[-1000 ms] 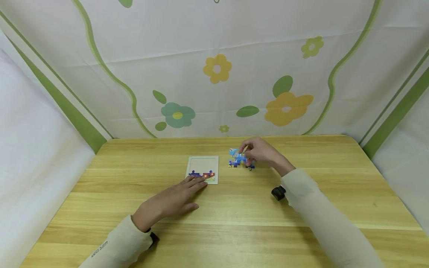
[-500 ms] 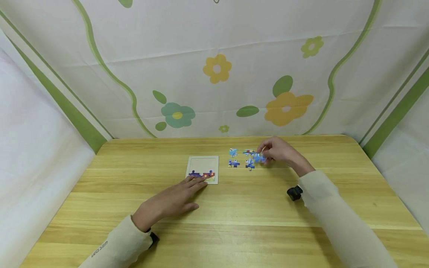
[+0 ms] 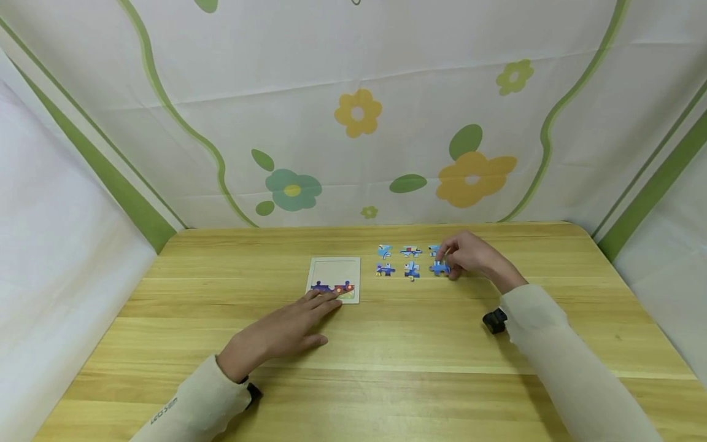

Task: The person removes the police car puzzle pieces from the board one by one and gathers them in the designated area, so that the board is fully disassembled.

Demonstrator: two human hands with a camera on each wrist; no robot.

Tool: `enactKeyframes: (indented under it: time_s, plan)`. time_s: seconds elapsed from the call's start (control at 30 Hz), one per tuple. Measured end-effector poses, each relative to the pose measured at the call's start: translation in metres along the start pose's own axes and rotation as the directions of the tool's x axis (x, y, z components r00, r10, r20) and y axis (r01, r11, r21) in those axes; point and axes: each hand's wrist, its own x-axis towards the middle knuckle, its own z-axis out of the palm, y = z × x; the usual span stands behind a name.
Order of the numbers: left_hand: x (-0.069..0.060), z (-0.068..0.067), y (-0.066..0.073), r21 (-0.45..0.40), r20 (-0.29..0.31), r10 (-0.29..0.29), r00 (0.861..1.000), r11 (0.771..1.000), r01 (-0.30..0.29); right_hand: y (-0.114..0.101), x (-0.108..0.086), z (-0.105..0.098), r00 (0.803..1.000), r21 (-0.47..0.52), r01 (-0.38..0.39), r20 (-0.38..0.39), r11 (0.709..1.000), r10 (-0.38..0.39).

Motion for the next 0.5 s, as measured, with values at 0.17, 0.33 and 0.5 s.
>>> enactKeyframes:
  time_s: [0.17, 0.33, 0.5]
  plan:
    - [-0.0006, 0.0002, -0.0001, -0.010, -0.001, -0.002, 1.000, 1.000, 0.002, 0.0026, 0.0008, 0.0008, 1.000, -0.016, -0.011, 0.009, 1.000, 0.011]
    - [-0.0009, 0.0004, -0.0001, -0.015, -0.002, -0.002, 1.000, 1.000, 0.002, 0.0048, 0.0017, 0.0026, 1.000, -0.013, -0.017, 0.009, 1.000, 0.017]
    - [-0.0002, 0.0002, -0.0004, -0.012, 0.000, -0.006, 1.000, 1.000, 0.006, 0.0059, 0.0026, 0.0045, 1.000, -0.011, -0.019, 0.001, 1.000, 0.019]
